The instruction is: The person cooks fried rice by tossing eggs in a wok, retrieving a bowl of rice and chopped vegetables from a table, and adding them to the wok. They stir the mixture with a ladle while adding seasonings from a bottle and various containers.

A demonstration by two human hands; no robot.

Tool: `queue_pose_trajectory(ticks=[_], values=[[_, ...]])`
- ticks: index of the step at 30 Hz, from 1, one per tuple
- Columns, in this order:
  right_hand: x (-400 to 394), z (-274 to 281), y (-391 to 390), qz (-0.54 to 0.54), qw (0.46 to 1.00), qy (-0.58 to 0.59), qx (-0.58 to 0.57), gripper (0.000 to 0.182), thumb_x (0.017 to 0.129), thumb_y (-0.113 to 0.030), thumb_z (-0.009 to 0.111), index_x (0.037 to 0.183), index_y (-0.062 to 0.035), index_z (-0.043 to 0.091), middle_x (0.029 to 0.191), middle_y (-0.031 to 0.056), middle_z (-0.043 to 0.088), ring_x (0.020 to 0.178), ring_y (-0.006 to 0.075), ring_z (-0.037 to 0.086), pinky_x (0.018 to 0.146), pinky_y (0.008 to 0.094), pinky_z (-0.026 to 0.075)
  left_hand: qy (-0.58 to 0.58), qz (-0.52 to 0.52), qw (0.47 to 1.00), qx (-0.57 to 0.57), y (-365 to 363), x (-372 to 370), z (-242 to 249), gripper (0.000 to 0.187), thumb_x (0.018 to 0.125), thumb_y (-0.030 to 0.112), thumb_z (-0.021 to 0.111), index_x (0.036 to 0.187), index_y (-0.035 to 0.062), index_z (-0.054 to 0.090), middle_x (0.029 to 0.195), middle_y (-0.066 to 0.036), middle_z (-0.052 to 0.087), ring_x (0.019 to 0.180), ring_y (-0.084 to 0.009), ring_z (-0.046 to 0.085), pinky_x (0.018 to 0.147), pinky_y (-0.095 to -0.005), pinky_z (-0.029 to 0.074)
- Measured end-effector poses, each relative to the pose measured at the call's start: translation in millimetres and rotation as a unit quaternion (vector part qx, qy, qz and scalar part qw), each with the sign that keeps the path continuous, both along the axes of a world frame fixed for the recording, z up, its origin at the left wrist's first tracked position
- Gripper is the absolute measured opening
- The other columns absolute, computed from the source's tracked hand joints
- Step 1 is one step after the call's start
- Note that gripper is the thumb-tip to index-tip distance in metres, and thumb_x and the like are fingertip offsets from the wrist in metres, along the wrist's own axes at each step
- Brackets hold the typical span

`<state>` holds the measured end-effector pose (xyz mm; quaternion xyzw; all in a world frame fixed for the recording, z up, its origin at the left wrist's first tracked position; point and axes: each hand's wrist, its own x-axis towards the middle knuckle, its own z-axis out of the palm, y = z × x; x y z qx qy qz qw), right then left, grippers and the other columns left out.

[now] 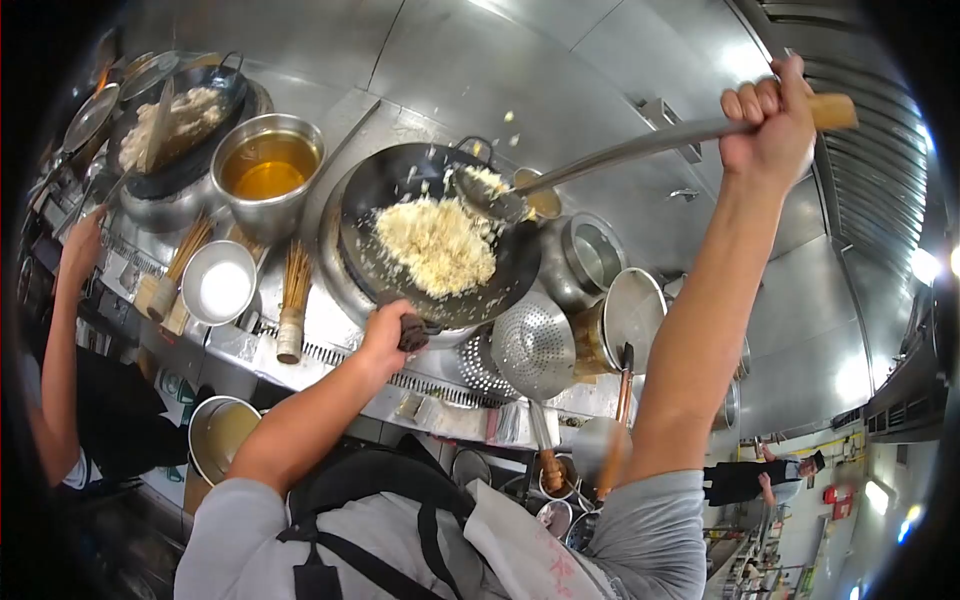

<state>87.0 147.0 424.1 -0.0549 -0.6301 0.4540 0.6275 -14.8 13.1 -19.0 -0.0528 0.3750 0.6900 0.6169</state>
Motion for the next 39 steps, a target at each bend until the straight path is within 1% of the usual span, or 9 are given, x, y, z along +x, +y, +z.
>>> queue_pose_trajectory(ticks=[6, 13, 17, 19, 25, 27, 28, 30, 39], values=[[4, -276, -21, -0.02, 0.993, -0.076, 0.09, 0.011, 0.09, -0.008, 0.061, 0.089, -0.0068, 0.051, 0.063, 0.0032, 0.049, 0.05, 0.0127, 0.048, 0.046, 0.0287, 0.043, 0.029, 0.005, 1.0, 0.002, 4, -2, 1, 0.018, 0.078, 0.021, 0.063, 0.087, 0.0074, 0.057, 0.074, -0.008, 0.058, 0.063, -0.0224, 0.059, 0.054, -0.0414, 0.051], [61, -362, -105, -0.15, 0.979, -0.14, -0.01, 0.021, 0.093, -0.011, 0.06, 0.106, 0.001, 0.049, 0.086, 0.0097, 0.061, 0.076, 0.0139, 0.056, 0.073, 0.0287, 0.049, 0.017, -0.011, 0.995, 0.099, -119, -3, 15, 0.034, 0.081, 0.025, 0.066, 0.105, 0.0033, 0.056, 0.087, -0.011, 0.061, 0.077, -0.0255, 0.063, 0.069, -0.0393, 0.055], [108, -438, -165, -0.106, 0.91, -0.224, -0.334, 0.052, 0.091, -0.024, 0.063, 0.131, -0.0047, 0.036, 0.105, 0.0073, 0.059, 0.082, 0.0144, 0.058, 0.076, 0.0298, 0.05, 0.067, 0.045, 0.996, 0.045, -262, 34, -16, 0.043, 0.077, 0.021, 0.063, 0.114, 0.0017, 0.053, 0.092, -0.017, 0.064, 0.077, -0.0292, 0.064, 0.072, -0.0418, 0.055], [142, -495, -193, 0.176, 0.792, -0.288, -0.509, 0.048, 0.09, -0.029, 0.064, 0.127, -0.0081, 0.044, 0.097, 0.0055, 0.06, 0.078, 0.0135, 0.059, 0.069, 0.0278, 0.05, 0.051, 0.012, 0.998, 0.02, -329, 58, -31, 0.046, 0.075, 0.021, 0.063, 0.114, 0.0011, 0.052, 0.093, -0.019, 0.064, 0.074, -0.0287, 0.065, 0.07, -0.0395, 0.056], [250, -698, -294, 0.285, 0.588, -0.687, -0.318, 0.027, 0.087, -0.029, 0.063, 0.103, -0.0082, 0.058, 0.068, 0.0063, 0.062, 0.059, 0.0184, 0.062, 0.047, 0.033, 0.047, 0.111, 0.116, 0.981, -0.111, -453, 138, -28, 0.05, 0.071, 0.014, 0.061, 0.118, 0.0019, 0.045, 0.093, -0.021, 0.063, 0.072, -0.0285, 0.064, 0.065, -0.0386, 0.057], [300, -738, -309, 0.346, 0.483, -0.744, 0.305, 0.026, 0.083, -0.031, 0.053, 0.077, -0.009, 0.067, 0.072, 0.0086, 0.068, 0.062, 0.0301, 0.066, 0.054, 0.0455, 0.049, 0.158, 0.146, 0.967, -0.137, -476, 153, -17, 0.052, 0.069, 0.011, 0.06, 0.118, 0.0021, 0.044, 0.091, -0.018, 0.062, 0.072, -0.0272, 0.063, 0.064, -0.0385, 0.056], [325, -758, -318, 0.34, 0.436, -0.782, 0.288, 0.025, 0.084, -0.027, 0.051, 0.083, -0.0119, 0.072, 0.082, 0.0105, 0.07, 0.072, 0.0319, 0.067, 0.062, 0.048, 0.051, 0.211, 0.165, 0.951, -0.155, -486, 157, -11, 0.052, 0.068, 0.011, 0.06, 0.117, 0.0022, 0.044, 0.09, -0.017, 0.061, 0.073, -0.0264, 0.063, 0.064, -0.038, 0.056], [375, -823, -321, 0.305, 0.579, -0.723, 0.218, 0.031, 0.085, -0.027, 0.053, 0.101, -0.0067, 0.069, 0.091, 0.0149, 0.069, 0.084, 0.0302, 0.066, 0.071, 0.0429, 0.052, 0.263, 0.193, 0.924, -0.198, -510, 157, 0, 0.053, 0.066, 0.009, 0.061, 0.115, 0.0021, 0.045, 0.088, -0.012, 0.058, 0.076, -0.0239, 0.063, 0.064, -0.0366, 0.054], [261, -674, -426, 0.416, 0.483, -0.679, 0.364, 0.027, 0.089, -0.027, 0.053, 0.1, -0.0064, 0.066, 0.085, 0.0158, 0.066, 0.076, 0.0311, 0.065, 0.068, 0.0423, 0.053, 0.411, 0.359, 0.729, -0.414, -657, 120, -25, 0.08, 0.066, 0.015, 0.073, 0.136, 0.0011, 0.038, 0.114, -0.015, 0.056, 0.103, -0.0239, 0.056, 0.089, -0.0339, 0.045]])
